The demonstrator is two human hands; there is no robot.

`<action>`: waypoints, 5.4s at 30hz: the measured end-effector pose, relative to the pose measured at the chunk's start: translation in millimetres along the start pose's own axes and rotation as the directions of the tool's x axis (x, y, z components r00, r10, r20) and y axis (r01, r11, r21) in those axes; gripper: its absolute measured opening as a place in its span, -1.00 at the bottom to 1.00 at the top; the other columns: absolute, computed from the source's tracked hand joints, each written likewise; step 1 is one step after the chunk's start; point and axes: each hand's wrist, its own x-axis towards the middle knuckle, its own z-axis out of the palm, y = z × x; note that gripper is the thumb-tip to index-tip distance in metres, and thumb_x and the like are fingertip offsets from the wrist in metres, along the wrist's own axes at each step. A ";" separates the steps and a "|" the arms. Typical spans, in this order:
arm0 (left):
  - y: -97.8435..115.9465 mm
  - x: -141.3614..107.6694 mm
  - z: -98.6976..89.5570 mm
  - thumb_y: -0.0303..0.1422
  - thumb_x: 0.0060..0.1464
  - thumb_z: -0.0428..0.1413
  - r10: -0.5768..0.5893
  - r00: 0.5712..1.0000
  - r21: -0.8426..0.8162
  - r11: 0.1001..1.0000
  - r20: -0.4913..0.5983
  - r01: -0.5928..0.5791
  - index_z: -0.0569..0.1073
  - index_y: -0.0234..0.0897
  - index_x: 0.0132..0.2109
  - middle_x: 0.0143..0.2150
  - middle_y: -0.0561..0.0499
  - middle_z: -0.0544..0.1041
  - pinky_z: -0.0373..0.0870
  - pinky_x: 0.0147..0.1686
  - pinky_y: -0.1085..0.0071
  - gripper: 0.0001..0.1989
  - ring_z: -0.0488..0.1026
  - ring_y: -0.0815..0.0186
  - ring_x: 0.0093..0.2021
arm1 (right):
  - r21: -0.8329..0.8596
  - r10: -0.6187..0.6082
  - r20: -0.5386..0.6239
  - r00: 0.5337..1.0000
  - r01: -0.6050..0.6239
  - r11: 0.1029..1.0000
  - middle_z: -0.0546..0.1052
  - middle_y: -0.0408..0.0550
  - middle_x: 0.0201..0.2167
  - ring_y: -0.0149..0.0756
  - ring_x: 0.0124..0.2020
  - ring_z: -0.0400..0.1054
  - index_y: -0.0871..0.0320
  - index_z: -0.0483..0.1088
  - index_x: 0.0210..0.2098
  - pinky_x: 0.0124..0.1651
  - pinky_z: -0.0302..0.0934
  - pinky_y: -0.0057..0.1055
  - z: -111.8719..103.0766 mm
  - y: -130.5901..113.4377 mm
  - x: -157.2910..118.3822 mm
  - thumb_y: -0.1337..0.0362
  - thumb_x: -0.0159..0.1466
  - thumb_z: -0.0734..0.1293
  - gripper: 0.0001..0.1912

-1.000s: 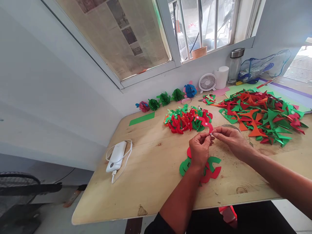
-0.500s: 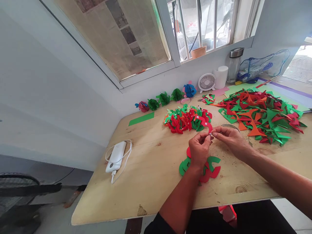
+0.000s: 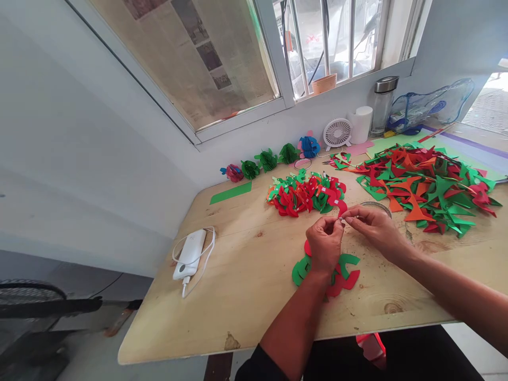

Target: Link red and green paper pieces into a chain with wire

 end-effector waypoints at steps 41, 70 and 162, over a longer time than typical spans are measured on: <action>10.7 -0.7 -0.1 -0.27 -0.07 0.17 -0.088 0.984 -0.161 0.980 0.158 0.114 0.49 -0.35 -0.29 -0.49 -0.05 0.53 0.39 -0.47 0.48 -0.77 0.46 0.38 -0.50 | 0.264 0.144 -0.010 0.990 -0.136 0.955 0.40 -0.17 -0.54 -0.43 -0.50 0.19 0.14 0.43 -0.47 -0.43 0.09 -0.47 -7.4 -3.0 1.4 0.01 0.07 0.38 -0.71; 10.6 0.5 -0.5 -0.22 -0.06 0.16 -0.127 0.975 -0.195 0.967 0.184 0.163 0.43 -0.34 -0.39 -0.58 0.01 0.48 0.31 -0.56 0.50 -0.77 0.37 0.43 -0.60 | 0.198 0.124 0.001 0.992 -0.122 0.973 0.37 -0.16 -0.57 -0.43 -0.53 0.15 0.17 0.42 -0.49 -0.47 0.06 -0.46 -8.0 -1.0 1.5 -0.04 0.06 0.36 -0.63; 10.3 2.6 -5.2 -0.27 -0.23 0.26 -0.276 0.925 -0.158 0.933 0.261 0.323 0.49 -0.38 -0.49 -0.60 0.04 0.43 0.27 -0.52 0.49 -0.77 0.32 0.44 -0.58 | 0.126 0.109 -0.047 0.993 -0.103 0.987 0.43 -0.13 -0.57 -0.38 -0.52 0.26 0.14 0.44 -0.50 -0.47 0.12 -0.44 -14.1 -7.7 1.6 -0.01 0.12 0.30 -0.67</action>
